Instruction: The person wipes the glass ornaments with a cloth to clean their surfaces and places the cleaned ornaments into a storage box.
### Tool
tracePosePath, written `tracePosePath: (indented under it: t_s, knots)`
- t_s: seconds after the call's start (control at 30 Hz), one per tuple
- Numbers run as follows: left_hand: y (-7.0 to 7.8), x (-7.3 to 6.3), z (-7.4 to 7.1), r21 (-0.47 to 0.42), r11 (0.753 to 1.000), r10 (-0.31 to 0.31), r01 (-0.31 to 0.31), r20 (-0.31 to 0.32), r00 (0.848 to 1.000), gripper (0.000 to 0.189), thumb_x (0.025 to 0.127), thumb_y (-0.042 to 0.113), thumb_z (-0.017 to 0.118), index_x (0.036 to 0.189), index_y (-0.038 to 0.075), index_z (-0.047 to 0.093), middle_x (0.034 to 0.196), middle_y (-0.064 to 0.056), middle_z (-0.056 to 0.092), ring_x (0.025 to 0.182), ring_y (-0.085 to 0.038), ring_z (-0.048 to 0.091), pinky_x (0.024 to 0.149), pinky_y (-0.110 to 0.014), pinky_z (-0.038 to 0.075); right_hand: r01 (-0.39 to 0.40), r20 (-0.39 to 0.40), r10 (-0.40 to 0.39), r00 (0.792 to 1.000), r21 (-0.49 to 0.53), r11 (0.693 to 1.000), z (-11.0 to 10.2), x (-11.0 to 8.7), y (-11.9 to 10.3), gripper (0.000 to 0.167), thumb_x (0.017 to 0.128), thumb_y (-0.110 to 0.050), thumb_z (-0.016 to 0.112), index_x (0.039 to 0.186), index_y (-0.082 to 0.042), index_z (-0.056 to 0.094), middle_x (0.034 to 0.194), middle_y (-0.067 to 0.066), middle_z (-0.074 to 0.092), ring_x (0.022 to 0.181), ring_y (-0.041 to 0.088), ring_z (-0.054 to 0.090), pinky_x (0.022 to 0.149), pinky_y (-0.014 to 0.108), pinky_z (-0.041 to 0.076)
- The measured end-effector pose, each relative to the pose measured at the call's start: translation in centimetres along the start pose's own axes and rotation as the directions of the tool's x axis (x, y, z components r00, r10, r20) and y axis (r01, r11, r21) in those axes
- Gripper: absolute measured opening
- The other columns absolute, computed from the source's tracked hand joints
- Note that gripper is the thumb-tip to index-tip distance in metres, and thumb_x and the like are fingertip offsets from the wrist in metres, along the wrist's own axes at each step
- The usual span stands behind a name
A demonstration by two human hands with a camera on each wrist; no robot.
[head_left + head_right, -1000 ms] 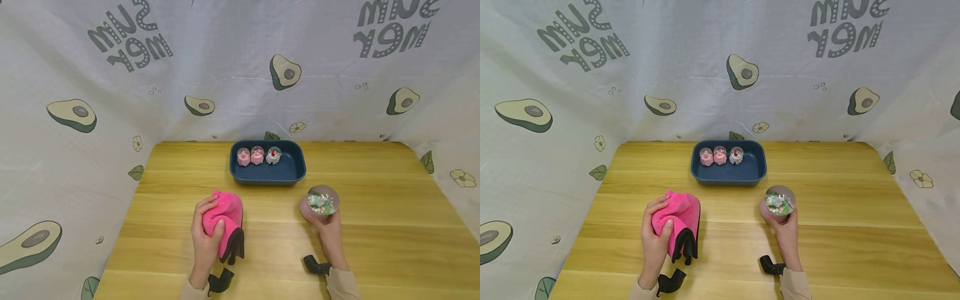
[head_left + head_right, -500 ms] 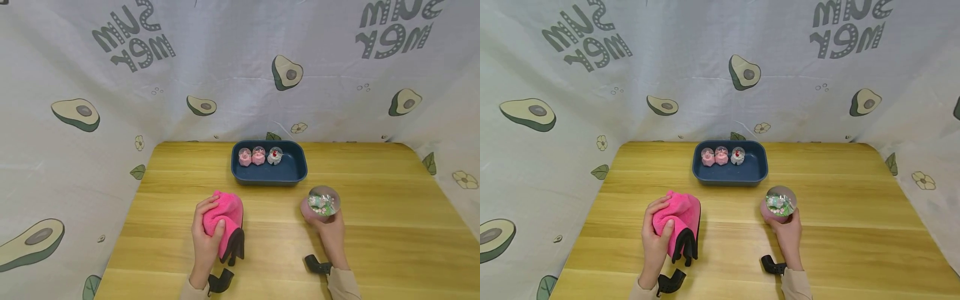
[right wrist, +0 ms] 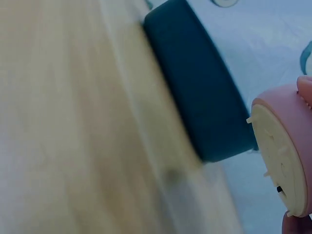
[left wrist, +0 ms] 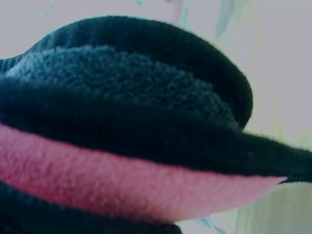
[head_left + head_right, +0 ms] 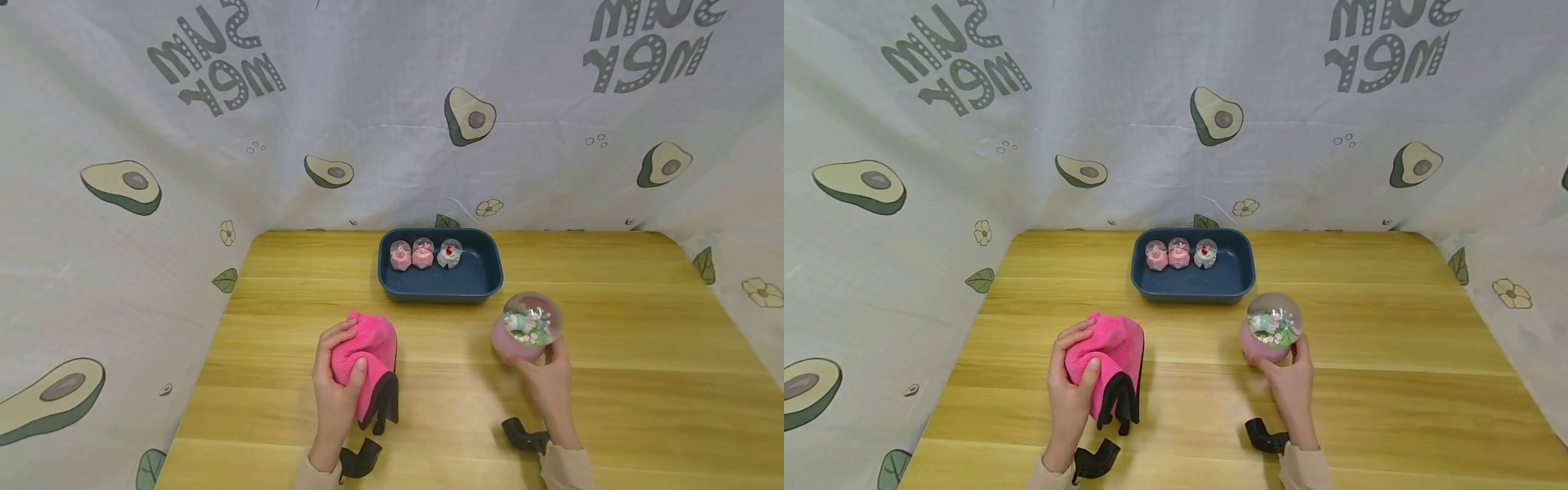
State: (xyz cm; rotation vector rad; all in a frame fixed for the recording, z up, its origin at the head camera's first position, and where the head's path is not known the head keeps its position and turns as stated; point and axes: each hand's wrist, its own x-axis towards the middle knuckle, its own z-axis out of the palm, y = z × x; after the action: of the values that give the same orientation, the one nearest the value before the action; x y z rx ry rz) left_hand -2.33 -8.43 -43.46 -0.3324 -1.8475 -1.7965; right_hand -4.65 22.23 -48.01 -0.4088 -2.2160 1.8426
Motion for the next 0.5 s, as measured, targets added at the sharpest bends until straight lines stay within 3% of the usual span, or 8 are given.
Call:
tracePosePath:
  t_s: [0.13,0.27,0.5]
  knots:
    - [0.0,0.0,0.0,0.005,1.0,0.002,-0.002,-0.001,1.0,0.038,0.08,-0.005,0.061,0.118,-0.001,0.054,0.126,-0.018,0.053,0.121,-0.029,0.049,0.096,-0.03,0.046,0.058,-0.02,-0.056,0.998,0.135,0.989,-0.2,-0.2,-1.2,0.078,0.071,0.021,0.066,0.139,-0.007,0.041,0.134,-0.001,0.044,0.135,0.016,0.031,0.108,0.018,0.024]
    - [0.0,0.0,0.0,0.009,1.0,0.002,-0.002,-0.001,1.0,0.038,0.08,-0.005,0.061,0.118,-0.001,0.054,0.126,-0.018,0.053,0.121,-0.029,0.049,0.096,-0.03,0.046,0.117,-0.022,-0.115,0.993,0.257,0.959,-0.4,-0.6,-2.3,0.074,0.069,0.028,0.061,0.133,-0.008,0.047,0.13,0.0,0.048,0.132,0.016,0.036,0.106,0.019,0.029]
    - [0.0,-0.1,0.1,0.008,1.0,-0.017,0.017,0.004,1.0,0.038,0.081,-0.006,0.061,0.118,-0.001,0.054,0.127,-0.017,0.053,0.122,-0.029,0.049,0.097,-0.031,0.045,0.146,-0.002,-0.158,0.987,0.388,0.91,-0.6,-1.4,-4.2,0.073,0.071,0.029,0.055,0.134,-0.007,0.047,0.123,0.009,0.05,0.108,0.017,0.051,0.084,0.015,0.047]
